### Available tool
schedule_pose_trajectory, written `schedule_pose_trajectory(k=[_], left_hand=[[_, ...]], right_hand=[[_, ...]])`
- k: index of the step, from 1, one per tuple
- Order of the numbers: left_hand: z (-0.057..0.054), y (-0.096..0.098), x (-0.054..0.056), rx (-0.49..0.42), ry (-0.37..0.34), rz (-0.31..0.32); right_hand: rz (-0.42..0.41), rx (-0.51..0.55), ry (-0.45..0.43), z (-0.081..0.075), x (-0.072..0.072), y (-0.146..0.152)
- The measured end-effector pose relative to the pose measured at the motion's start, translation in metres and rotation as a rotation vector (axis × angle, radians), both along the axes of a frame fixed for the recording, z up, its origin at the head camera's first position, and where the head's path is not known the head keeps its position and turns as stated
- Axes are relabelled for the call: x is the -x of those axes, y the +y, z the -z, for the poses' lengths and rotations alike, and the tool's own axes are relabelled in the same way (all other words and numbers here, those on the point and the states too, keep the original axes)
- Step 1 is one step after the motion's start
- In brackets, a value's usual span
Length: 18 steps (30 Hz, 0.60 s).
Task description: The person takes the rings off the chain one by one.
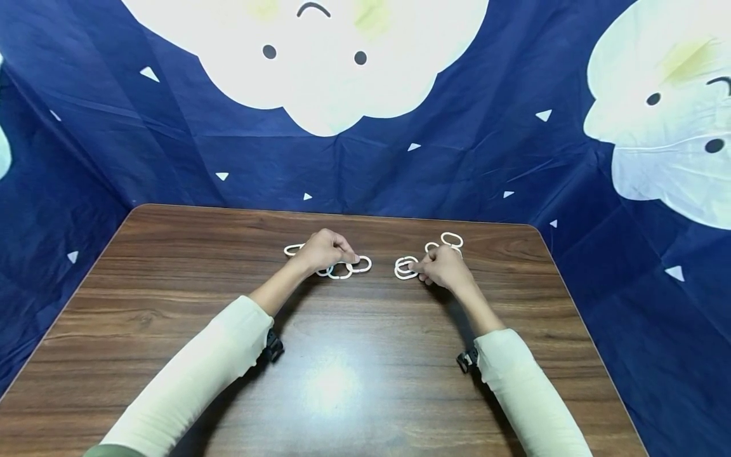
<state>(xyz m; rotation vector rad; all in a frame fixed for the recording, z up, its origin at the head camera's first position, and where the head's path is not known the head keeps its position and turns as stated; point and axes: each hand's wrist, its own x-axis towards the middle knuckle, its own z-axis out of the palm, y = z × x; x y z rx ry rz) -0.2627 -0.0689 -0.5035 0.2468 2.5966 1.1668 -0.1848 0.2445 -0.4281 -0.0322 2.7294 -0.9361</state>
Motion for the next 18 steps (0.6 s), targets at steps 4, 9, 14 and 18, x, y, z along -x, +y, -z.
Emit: schedule_pose_trajectory(k=[4,9,14,18], left_hand=[[0.0,0.0,-0.001,-0.012,-0.006,-0.003],[0.0,-0.001,0.0,-0.018,-0.007,-0.005],[0.0,-0.002,0.002,-0.017,-0.014,-0.007],[0.001,-0.003,0.003,-0.028,-0.008,0.005]], right_hand=[[-0.008,0.049,-0.051,-0.002,0.0,0.005],[-0.02,0.087,-0.136,-0.005,-0.001,0.011],[-0.012,0.073,-0.229,-0.009,0.0,0.016],[-0.001,0.037,-0.258,-0.01,0.003,0.019]])
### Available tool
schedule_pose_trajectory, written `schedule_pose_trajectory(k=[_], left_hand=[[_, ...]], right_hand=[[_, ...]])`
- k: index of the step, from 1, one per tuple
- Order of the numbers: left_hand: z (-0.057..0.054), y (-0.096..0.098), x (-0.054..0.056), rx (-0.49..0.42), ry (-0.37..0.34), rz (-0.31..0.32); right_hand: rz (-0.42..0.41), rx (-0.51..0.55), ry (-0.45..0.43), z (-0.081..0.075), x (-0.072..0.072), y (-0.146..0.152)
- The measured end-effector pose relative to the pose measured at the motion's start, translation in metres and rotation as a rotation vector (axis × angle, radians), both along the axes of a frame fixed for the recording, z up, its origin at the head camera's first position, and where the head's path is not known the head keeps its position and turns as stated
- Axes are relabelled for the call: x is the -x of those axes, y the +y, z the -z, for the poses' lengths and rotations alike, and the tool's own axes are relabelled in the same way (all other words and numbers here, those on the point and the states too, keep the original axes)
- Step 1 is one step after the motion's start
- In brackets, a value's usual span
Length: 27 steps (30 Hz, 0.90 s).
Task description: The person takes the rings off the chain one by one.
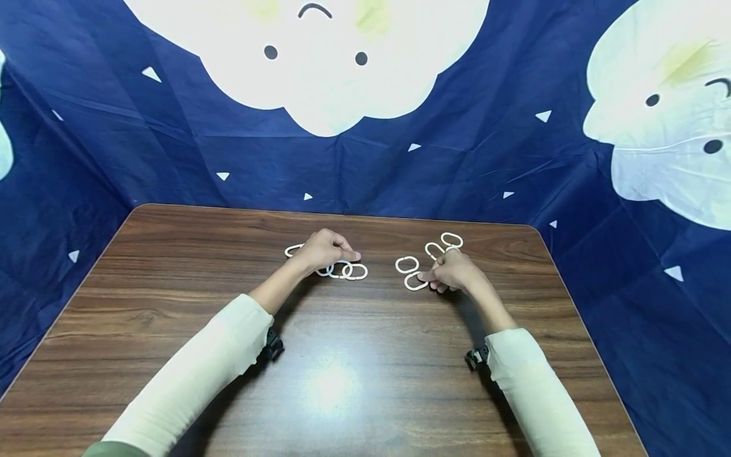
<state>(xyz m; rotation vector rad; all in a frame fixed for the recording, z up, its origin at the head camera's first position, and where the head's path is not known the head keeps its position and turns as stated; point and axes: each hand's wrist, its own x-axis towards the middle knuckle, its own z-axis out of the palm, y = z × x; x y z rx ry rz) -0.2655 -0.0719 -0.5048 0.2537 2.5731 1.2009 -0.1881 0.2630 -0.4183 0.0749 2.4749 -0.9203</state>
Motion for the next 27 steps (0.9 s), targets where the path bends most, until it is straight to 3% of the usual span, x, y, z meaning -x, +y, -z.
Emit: schedule_pose_trajectory(k=[15,19,23,25,26,27], left_hand=[[0.001,-0.003,0.0,-0.004,0.021,0.072],[-0.008,-0.003,-0.006,-0.014,0.052,0.095],[-0.037,-0.002,-0.028,-0.034,0.063,0.108],[-0.036,-0.003,-0.027,-0.038,0.063,0.11],[-0.041,-0.003,-0.031,-0.045,0.055,0.112],[-0.036,-0.004,-0.028,-0.045,0.067,0.116]], right_hand=[[0.137,-0.008,-0.002,0.005,0.02,-0.011],[0.14,-0.033,0.024,0.005,0.024,-0.012],[0.147,-0.086,0.029,0.004,0.027,-0.012],[0.153,-0.101,0.029,0.004,0.028,-0.012],[0.155,-0.107,0.029,0.005,0.028,-0.011],[0.156,-0.112,0.03,0.005,0.029,-0.011]])
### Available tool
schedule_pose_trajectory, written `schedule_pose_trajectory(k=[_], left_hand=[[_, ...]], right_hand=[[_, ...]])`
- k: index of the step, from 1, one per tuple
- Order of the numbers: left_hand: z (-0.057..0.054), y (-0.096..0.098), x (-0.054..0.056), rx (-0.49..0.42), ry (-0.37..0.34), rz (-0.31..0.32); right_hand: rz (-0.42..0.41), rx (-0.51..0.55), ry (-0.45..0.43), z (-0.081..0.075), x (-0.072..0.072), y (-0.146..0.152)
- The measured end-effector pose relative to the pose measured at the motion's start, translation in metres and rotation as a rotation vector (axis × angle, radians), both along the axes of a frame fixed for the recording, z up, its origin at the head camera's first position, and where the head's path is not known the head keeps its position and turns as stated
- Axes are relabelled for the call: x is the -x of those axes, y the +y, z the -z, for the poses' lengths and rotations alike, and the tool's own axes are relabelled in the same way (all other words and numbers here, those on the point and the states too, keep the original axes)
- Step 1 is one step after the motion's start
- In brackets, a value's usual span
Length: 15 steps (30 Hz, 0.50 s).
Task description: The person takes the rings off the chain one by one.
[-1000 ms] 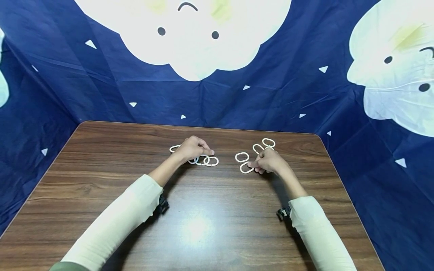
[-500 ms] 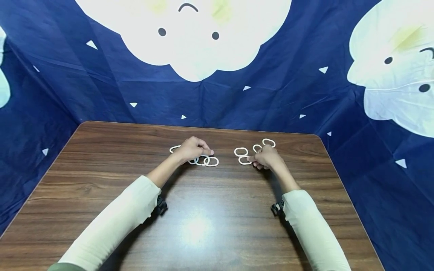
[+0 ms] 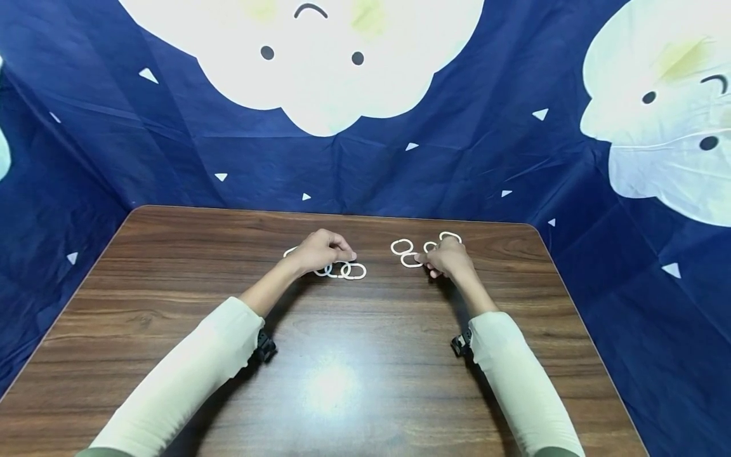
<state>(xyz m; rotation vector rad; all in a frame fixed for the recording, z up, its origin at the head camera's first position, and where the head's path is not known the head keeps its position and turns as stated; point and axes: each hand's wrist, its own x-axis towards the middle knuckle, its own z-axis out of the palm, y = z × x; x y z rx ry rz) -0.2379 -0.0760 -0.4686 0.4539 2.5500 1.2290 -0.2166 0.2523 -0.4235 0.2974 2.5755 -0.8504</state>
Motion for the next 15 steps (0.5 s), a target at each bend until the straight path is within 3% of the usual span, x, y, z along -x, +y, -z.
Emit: schedule_pose_trajectory(k=[3,5,8,9,15], left_hand=[[0.009,-0.005,0.008,-0.016,0.022,0.029],[-0.006,-0.006,-0.002,-0.029,0.031,0.044],[-0.02,-0.006,-0.012,-0.046,0.039,0.051],[-0.03,-0.005,-0.018,-0.037,0.032,0.044],[-0.032,-0.006,-0.019,-0.031,0.048,0.047]], right_hand=[[0.003,-0.011,0.01,0.001,0.0,0.0],[0.008,-0.012,0.017,0.001,-0.001,0.0],[0.016,-0.002,0.032,0.002,-0.003,0.0],[0.019,0.002,0.038,0.002,-0.004,0.001],[0.016,0.011,0.087,0.003,-0.01,0.0]])
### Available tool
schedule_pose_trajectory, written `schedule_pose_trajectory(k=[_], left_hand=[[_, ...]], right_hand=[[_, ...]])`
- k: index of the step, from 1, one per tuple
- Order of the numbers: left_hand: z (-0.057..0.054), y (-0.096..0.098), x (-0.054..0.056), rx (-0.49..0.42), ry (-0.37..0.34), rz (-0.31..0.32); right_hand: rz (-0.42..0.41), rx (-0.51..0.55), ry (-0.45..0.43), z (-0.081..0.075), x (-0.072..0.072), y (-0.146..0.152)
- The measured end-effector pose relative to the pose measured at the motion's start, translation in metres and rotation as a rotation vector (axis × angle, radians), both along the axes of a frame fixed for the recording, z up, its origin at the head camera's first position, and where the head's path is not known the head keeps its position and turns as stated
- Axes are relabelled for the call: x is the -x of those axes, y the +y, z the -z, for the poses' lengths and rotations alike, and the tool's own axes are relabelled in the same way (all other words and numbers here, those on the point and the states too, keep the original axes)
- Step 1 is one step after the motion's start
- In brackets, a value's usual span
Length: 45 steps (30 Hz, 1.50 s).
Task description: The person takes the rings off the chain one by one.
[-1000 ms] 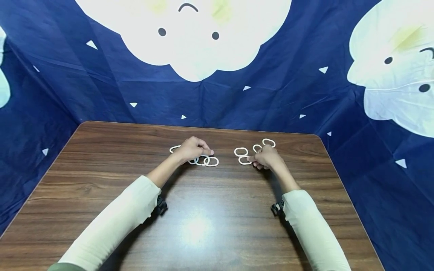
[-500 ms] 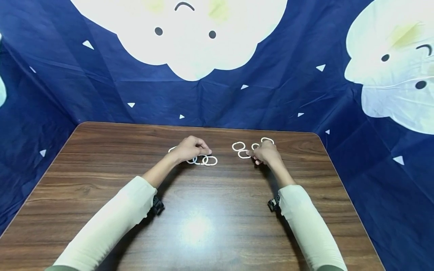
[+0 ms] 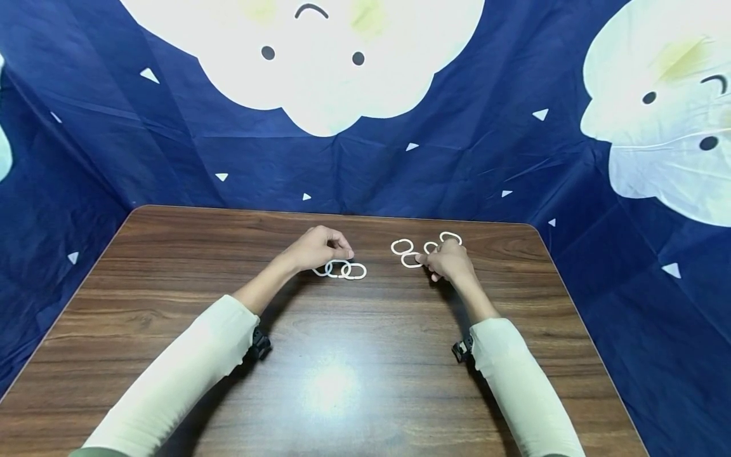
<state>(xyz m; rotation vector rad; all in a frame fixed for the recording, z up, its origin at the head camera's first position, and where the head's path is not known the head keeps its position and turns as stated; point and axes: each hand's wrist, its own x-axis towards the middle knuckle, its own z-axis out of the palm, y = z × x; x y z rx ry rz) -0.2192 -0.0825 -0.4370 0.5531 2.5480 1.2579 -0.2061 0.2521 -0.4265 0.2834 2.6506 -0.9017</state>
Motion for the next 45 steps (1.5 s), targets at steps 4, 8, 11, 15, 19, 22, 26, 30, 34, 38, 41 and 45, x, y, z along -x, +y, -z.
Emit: schedule_pose_trajectory(k=[4,8,11,15,19,22,26,30,34,38,41,45], left_hand=[[-0.001,-0.002,0.0,0.004,0.014,0.015],[-0.003,-0.006,0.0,0.0,0.009,0.031],[-0.004,-0.008,0.0,0.005,0.006,0.045],[-0.005,-0.011,0.0,0.012,0.002,0.059],[-0.006,-0.013,0.0,0.014,0.003,0.067],[-0.006,-0.014,0.0,0.018,0.003,0.067],[-0.004,-0.015,-0.001,0.018,0.004,0.07],[-0.003,-0.016,-0.001,0.008,0.002,0.072],[-0.004,-0.016,-0.001,0.009,-0.002,0.073],[-0.006,-0.016,-0.001,0.02,-0.001,0.078],[-0.006,-0.016,-0.001,0.028,-0.002,0.081],[-0.006,-0.017,-0.002,0.041,0.004,0.084]], right_hand=[[0.005,0.002,0.032,-0.001,-0.005,-0.002],[-0.01,0.0,0.08,-0.003,-0.011,-0.006],[-0.027,0.007,0.118,-0.004,-0.016,-0.01],[-0.049,0.029,0.144,-0.005,-0.022,-0.02],[-0.063,0.074,0.147,-0.005,-0.027,-0.03],[-0.068,0.129,0.137,-0.003,-0.028,-0.037],[-0.092,0.164,0.127,0.0,-0.029,-0.046],[-0.11,0.14,0.122,0.002,-0.029,-0.053],[-0.108,0.129,0.111,0.002,-0.029,-0.061],[-0.112,0.154,0.093,0.0,-0.028,-0.069],[-0.124,0.173,0.079,-0.001,-0.026,-0.073],[-0.148,0.194,0.079,-0.001,-0.024,-0.078]])
